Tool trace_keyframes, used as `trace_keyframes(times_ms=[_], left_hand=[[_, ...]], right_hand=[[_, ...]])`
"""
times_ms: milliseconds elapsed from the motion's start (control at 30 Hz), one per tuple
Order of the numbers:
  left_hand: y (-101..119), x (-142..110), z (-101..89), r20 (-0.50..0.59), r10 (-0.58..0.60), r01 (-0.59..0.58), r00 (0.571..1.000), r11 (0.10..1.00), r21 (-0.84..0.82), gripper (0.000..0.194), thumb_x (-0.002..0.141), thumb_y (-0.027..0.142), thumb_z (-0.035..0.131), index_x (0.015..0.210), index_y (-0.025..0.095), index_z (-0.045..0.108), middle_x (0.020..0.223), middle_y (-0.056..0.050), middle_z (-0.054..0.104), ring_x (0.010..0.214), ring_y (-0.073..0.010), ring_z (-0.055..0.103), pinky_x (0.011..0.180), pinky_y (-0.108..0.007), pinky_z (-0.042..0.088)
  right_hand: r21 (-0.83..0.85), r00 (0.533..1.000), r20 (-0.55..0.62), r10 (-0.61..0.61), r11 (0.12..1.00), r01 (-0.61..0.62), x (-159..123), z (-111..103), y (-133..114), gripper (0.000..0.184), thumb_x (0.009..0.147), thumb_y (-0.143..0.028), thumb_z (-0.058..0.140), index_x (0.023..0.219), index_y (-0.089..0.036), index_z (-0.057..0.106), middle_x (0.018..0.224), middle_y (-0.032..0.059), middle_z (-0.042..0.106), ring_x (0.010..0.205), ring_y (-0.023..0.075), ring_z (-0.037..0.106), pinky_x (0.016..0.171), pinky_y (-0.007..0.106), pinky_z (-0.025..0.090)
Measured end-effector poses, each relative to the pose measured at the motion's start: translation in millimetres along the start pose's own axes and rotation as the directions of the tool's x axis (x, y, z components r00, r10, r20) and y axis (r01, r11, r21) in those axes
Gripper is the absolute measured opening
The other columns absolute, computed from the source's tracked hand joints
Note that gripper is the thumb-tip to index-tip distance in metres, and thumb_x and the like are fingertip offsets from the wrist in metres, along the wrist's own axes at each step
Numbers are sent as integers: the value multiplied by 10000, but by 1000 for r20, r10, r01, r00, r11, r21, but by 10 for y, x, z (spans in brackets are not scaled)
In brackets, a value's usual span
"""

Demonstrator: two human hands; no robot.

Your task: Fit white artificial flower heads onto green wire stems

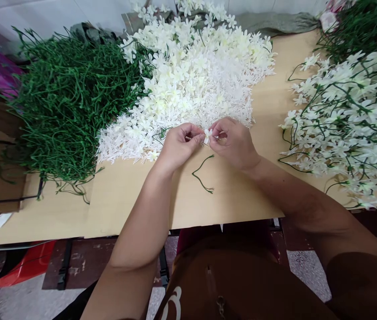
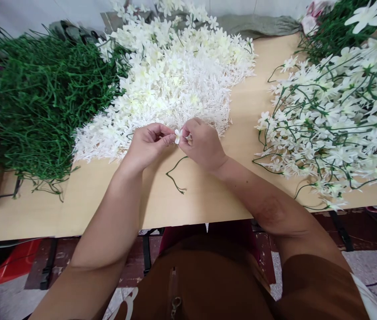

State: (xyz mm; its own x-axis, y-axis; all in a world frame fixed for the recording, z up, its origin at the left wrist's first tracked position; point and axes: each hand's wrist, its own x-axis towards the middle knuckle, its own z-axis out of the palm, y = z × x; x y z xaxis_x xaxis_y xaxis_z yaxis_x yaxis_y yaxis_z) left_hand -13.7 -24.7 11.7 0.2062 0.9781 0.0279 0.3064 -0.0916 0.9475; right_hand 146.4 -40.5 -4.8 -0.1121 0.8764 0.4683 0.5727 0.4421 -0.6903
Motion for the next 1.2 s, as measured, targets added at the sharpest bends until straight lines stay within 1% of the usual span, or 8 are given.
trace_keyframes(times_ms=[100,200,433,633,800,933,1033,1200], left_hand=[[24,-11,9,-5,3,-3,1000,1000,-8,66,688,219,656,710,161,630,664,-7,631,623,-106,532,605,-258,430],[32,-20,12,-14,5,-5,1000,1000,-20,76,681,223,666,714,163,632,657,-4,626,613,-105,527,595,-257,424],[-10,-11,-6,4,-6,7,1000,997,-81,97,685,235,685,735,160,648,695,-21,651,638,-115,559,626,-273,444],[-32,-2,-5,-8,8,-8,1000,994,-110,91,692,218,704,743,154,664,693,-14,645,630,-106,563,629,-265,451],[-3,-9,14,1,0,0,1000,985,-172,80,673,190,737,716,155,679,683,-11,660,622,-102,577,632,-257,471],[34,-30,20,8,8,-6,1000,980,-201,121,663,236,764,728,155,701,699,-24,688,644,-111,602,649,-259,494],[57,-39,21,3,8,-7,1000,984,-180,161,662,282,776,736,158,705,710,-30,696,672,-126,620,672,-270,510],[41,-15,14,0,17,-16,1000,983,-185,173,678,300,770,733,162,683,724,-34,685,695,-130,627,695,-274,508]], right_hand=[[-119,997,-26,-68,991,65,-5,21,-7,155,749,-133,517,687,-225,408,807,54,626,750,170,568,684,323,472],[-146,997,-11,-80,986,77,-12,43,-23,161,756,-140,513,695,-226,393,830,70,623,764,184,561,693,337,465],[171,997,75,-16,985,3,-22,21,-36,90,792,-181,528,731,-203,466,839,52,599,790,156,578,670,302,514],[227,997,75,10,974,-27,32,-40,11,82,767,-196,582,728,-190,511,757,9,582,661,107,517,625,271,468],[321,994,105,20,946,-53,59,-62,66,128,767,-243,631,754,-195,513,718,-14,545,652,101,497,622,262,449],[442,987,157,44,890,-110,86,-65,123,248,768,-385,681,818,-203,520,753,-13,548,639,93,502,575,244,441],[454,979,194,58,879,-142,112,-74,150,339,733,-479,712,772,-199,524,687,-27,524,596,88,479,539,243,421],[559,963,251,98,798,-227,153,-126,161,384,677,-477,775,752,-192,529,631,-44,517,558,79,488,525,243,434]])
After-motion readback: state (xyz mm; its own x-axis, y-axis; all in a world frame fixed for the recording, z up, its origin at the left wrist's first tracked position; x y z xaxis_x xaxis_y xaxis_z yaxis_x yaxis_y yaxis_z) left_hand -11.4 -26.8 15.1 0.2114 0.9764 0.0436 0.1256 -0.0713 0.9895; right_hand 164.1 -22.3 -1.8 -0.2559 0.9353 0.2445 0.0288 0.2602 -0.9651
